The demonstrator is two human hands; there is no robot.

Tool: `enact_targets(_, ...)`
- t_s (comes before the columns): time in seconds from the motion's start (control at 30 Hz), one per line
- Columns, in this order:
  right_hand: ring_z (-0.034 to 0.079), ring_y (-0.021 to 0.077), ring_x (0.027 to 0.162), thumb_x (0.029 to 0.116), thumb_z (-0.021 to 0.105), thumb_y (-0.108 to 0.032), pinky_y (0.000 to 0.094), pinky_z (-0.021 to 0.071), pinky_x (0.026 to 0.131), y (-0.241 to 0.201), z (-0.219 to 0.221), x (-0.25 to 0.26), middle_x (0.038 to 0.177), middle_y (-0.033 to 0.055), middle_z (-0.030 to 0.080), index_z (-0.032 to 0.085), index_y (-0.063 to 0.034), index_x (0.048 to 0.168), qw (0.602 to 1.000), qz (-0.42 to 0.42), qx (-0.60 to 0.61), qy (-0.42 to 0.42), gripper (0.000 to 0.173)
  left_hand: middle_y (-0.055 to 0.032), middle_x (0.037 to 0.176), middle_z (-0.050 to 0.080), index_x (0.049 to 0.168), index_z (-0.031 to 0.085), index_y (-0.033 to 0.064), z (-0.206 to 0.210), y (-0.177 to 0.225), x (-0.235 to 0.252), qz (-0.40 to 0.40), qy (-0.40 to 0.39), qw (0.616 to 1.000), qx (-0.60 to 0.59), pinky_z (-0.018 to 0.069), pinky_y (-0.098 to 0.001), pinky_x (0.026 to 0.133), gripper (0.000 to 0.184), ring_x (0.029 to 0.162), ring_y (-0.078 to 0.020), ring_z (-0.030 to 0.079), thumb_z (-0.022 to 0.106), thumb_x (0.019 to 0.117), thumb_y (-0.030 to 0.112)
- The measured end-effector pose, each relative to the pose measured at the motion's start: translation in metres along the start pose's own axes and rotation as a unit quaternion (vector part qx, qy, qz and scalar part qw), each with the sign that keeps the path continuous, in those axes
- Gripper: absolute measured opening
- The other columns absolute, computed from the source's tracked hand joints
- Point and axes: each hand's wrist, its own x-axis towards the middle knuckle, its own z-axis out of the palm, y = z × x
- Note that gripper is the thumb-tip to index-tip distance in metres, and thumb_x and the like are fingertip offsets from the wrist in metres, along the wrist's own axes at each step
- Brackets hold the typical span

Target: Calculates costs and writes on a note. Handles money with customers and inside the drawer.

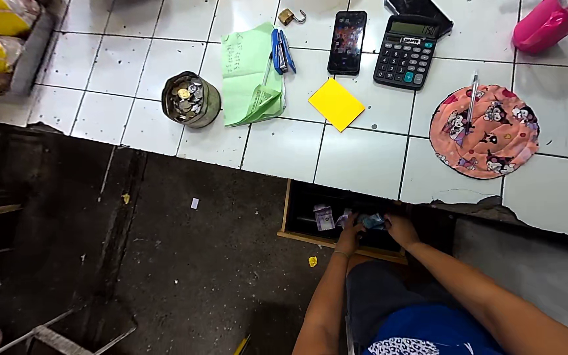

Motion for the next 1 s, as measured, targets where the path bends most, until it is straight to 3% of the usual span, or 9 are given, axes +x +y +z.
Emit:
enact_targets(0.23,0.057,0.0423,0.130,0.1048,0.048,-0.006,0.0569,0.0467,0.106,-0.024,-0.020,-0.005,0.140,0.0260,0.057,0.062,0.0057,0.129,0.986,-0.019,-0.155,-0.060,0.031,-0.0269,0.164,0.028,0.112,0.072,-0.0030,-0.001,0.000,-0.004,0.008,0.006,1.000,0.002,0.0244,-0.0483,0.126,0.029,0.156,-0.0411,0.018,0.059,0.0895,-0.015)
enact_targets(0.4,0.060,0.0464,0.123,0.1007,0.042,0.009,0.0586,0.0510,0.098,-0.049,-0.012,-0.010,0.133,0.0309,0.059,0.065,0.0112,0.120,0.955,-0.070,-0.269,-0.105,0.029,-0.0267,0.164,0.028,0.116,0.072,-0.0021,-0.003,0.001,-0.007,0.020,-0.004,1.000,0.023,0.0231,-0.0490,0.126,0.034,0.156,-0.0418,0.017,0.056,0.0892,-0.016)
enact_targets(0.53,0.060,0.0468,0.124,0.1047,0.037,0.006,0.0580,0.0514,0.099,-0.071,-0.004,-0.012,0.136,0.0315,0.057,0.059,0.0127,0.128,0.953,-0.033,-0.261,-0.148,0.033,-0.0264,0.168,0.014,0.150,0.052,0.0118,-0.014,0.002,-0.014,0.017,-0.074,0.994,0.074,0.0255,-0.0523,0.125,0.082,0.157,-0.0433,0.010,0.065,0.0751,-0.020)
enact_targets(0.6,0.059,0.0456,0.126,0.1050,0.038,0.004,0.0580,0.0507,0.100,-0.068,-0.008,-0.010,0.138,0.0299,0.057,0.056,0.0100,0.134,0.963,-0.012,-0.236,-0.133,0.035,-0.0275,0.166,0.021,0.157,0.041,0.0200,-0.021,-0.002,-0.017,0.019,-0.079,0.989,0.126,0.0313,-0.0536,0.122,0.098,0.154,-0.0451,0.022,0.069,0.0722,-0.021)
enact_targets(0.7,0.061,0.0445,0.123,0.1048,0.042,-0.002,0.0594,0.0511,0.098,-0.051,-0.012,-0.006,0.135,0.0261,0.061,0.055,0.0008,0.140,0.971,-0.080,-0.221,-0.046,0.037,-0.0195,0.152,0.050,0.159,0.038,0.0258,-0.029,-0.006,-0.017,0.010,-0.040,0.978,0.206,0.0397,-0.0575,0.112,0.085,0.136,-0.0437,0.050,0.060,0.0871,-0.015)
enact_targets(0.77,0.061,0.0395,0.126,0.1089,0.041,-0.016,0.0554,0.0501,0.102,-0.043,-0.011,-0.006,0.136,0.0210,0.063,0.058,-0.0053,0.141,0.971,-0.150,-0.186,0.005,0.038,-0.0232,0.148,0.052,0.160,0.037,0.0205,-0.030,-0.004,-0.013,-0.025,0.009,0.990,0.139,0.0428,-0.0537,0.113,0.076,0.134,-0.0423,0.053,0.053,0.0931,-0.013)
enact_targets(0.83,0.055,0.0355,0.134,0.1084,0.047,-0.026,0.0506,0.0432,0.113,-0.044,-0.009,-0.006,0.142,0.0188,0.059,0.056,-0.0080,0.145,0.970,-0.212,-0.121,0.017,0.042,-0.0263,0.145,0.054,0.156,0.038,0.0033,-0.025,0.002,-0.009,-0.052,0.141,0.988,-0.028,0.0498,-0.0459,0.107,0.063,0.126,-0.0354,0.060,0.051,0.0962,-0.008)
enact_targets(0.93,0.037,0.0351,0.150,0.0976,0.067,-0.036,0.0526,0.0272,0.124,-0.055,-0.008,-0.004,0.162,0.0184,0.039,0.036,-0.0092,0.160,0.966,-0.255,-0.006,-0.029,0.075,-0.0212,0.122,0.066,0.155,0.024,-0.0067,-0.028,0.020,-0.005,-0.045,0.225,0.897,-0.379,0.0572,-0.0325,0.087,0.071,0.097,-0.0177,0.069,0.057,0.0923,-0.010)
enact_targets(1.0,0.047,0.0319,0.143,0.0892,0.079,-0.034,0.0511,0.0343,0.121,-0.063,-0.006,0.002,0.155,0.0173,0.049,0.036,-0.0079,0.159,0.964,-0.235,0.104,-0.067,0.086,-0.0147,0.112,0.070,0.151,0.029,-0.0058,-0.032,0.029,-0.009,-0.025,0.174,0.849,-0.499,0.0577,-0.0302,0.086,0.068,0.093,-0.0130,0.070,0.058,0.0900,-0.011)
